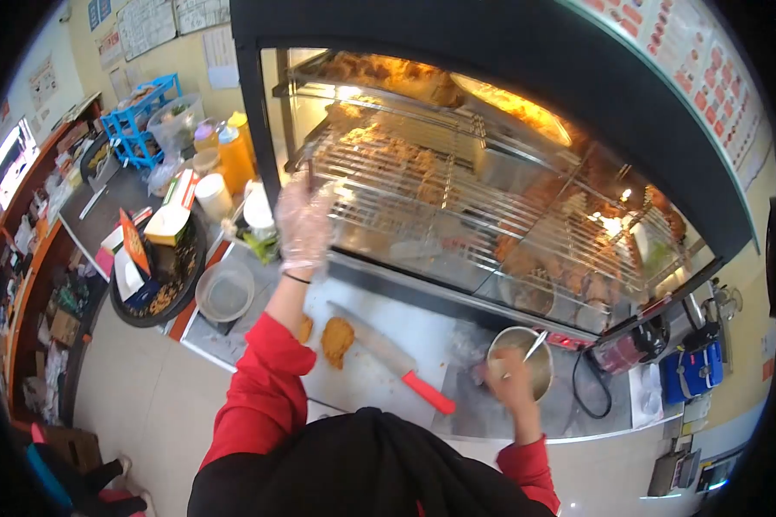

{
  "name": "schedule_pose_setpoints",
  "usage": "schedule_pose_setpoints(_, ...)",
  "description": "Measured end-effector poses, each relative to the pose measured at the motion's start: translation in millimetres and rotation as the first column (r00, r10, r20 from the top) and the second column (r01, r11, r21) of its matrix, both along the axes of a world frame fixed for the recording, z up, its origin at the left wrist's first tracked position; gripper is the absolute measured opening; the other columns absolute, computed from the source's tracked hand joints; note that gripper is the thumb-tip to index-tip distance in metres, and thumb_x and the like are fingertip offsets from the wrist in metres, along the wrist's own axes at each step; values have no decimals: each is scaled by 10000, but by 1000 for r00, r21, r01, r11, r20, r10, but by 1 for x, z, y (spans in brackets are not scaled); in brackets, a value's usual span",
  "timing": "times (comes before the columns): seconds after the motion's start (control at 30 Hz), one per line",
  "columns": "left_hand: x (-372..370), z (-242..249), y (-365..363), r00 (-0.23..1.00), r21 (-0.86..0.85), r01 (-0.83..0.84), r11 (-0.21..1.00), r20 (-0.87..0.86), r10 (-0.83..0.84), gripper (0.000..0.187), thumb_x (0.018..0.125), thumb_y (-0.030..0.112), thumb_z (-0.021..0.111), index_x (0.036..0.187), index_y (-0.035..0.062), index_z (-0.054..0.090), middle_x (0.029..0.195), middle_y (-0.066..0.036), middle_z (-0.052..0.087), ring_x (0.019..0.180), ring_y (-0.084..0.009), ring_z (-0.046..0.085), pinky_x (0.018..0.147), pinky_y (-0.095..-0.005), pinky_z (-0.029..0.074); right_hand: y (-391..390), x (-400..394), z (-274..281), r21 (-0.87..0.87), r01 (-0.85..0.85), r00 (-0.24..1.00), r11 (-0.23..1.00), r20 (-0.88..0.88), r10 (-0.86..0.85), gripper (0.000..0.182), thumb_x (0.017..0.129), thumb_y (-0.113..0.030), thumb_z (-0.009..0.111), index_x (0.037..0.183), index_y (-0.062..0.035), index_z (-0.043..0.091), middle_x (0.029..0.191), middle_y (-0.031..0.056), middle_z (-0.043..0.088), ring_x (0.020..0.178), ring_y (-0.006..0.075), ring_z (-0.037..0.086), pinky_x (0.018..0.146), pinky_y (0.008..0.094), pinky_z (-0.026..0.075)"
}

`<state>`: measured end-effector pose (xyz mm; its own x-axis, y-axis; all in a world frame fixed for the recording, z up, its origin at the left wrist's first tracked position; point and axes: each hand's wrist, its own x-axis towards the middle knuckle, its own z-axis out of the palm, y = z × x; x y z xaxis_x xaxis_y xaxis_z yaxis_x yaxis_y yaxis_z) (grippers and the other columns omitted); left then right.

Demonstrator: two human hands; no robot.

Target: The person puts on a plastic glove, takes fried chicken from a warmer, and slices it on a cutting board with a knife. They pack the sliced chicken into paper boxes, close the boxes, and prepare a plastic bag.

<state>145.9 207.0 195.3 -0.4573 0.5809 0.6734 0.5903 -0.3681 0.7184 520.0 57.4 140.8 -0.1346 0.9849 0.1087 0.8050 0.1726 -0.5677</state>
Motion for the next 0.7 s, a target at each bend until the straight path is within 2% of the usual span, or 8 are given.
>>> schedule_pose_setpoints(0.03, 10, 1, -8, 991, -37, -9, 999, -130, 4, 332, 777, 218, 573, 1017, -7, 526, 930, -168, 539, 864, -307, 512, 776, -386, 389, -2, -18, -29, 149, -331, 943, 932, 18, 332, 256, 711, -200, 638, 895, -39, 562, 978, 166, 526, 951, 321, 486, 782, 386, 408)
schedule_pose_setpoints(0.1, 38, 3, -17, 988, -77, 19, 997, -153, -31, 409, 801, 256, 556, 1089, -29, 495, 1033, -197, 512, 970, -328, 486, 859, -396, 367, -9, -52, -66, 36, -421, 907, 906, -15, 422, 329, 704, -206, 645, 960, -42, 519, 978, 166, 511, 943, 325, 488, 771, 407, 415)
schedule_pose_setpoints(0.2, 76, 19, -37, 961, -137, 211, 968, -152, -231, 461, 806, 329, 551, 1102, -20, 491, 1025, -197, 540, 975, -342, 505, 864, -394, 385, -8, -77, -92, -170, -410, 892, 896, 133, 433, 371, 694, -168, 633, 1002, -46, 468, 968, 171, 498, 939, 328, 487, 765, 417, 416)
schedule_pose_setpoints(0.4, 30, 19, -61, 848, -418, 379, 825, -200, -491, 405, 818, 300, 546, 1108, 18, 511, 1081, -190, 531, 1029, -335, 486, 887, -362, 386, -3, -96, -121, -142, -302, 916, 943, 231, 329, 403, 580, -90, 624, 937, -42, 442, 811, 170, 529, 756, 367, 538, 651, 447, 443)
schedule_pose_setpoints(0.5, -12, -71, -88, 595, -416, 165, 894, -682, -426, 378, 815, 260, 529, 1104, 17, 507, 1109, -191, 510, 1025, -344, 484, 865, -370, 409, -6, -97, -120, -149, -223, 933, 963, 255, 255, 366, 614, -113, 607, 932, -42, 440, 764, 170, 550, 718, 367, 552, 631, 451, 446)
schedule_pose_setpoints(0.57, -4, -96, -118, 782, -844, 158, 513, -210, -586, 388, 819, 216, 505, 1129, -15, 480, 1161, -211, 470, 1061, -370, 453, 897, -388, 389, -14, -90, -97, -187, -143, 955, 972, 233, 185, 311, 660, -142, 586, 918, -37, 447, 739, 164, 562, 692, 358, 563, 618, 445, 449)
schedule_pose_setpoints(0.63, 14, -142, -138, 852, -863, 134, 488, -151, -501, 416, 829, 225, 495, 1144, -45, 457, 1192, -231, 443, 1097, -376, 424, 922, -395, 369, -24, -70, -77, -274, -48, 978, 960, 182, 100, 260, 732, -194, 550, 909, -33, 447, 681, 192, 565, 659, 382, 559, 592, 460, 433)
schedule_pose_setpoints(0.7, 27, -186, -151, 877, -734, 100, 671, -253, -408, 435, 836, 268, 482, 1144, -39, 460, 1192, -234, 441, 1105, -367, 419, 934, -393, 358, -39, -56, -53, -333, -53, 994, 941, 71, 81, 241, 771, -210, 533, 909, -33, 445, 676, 209, 563, 661, 394, 555, 580, 470, 424)
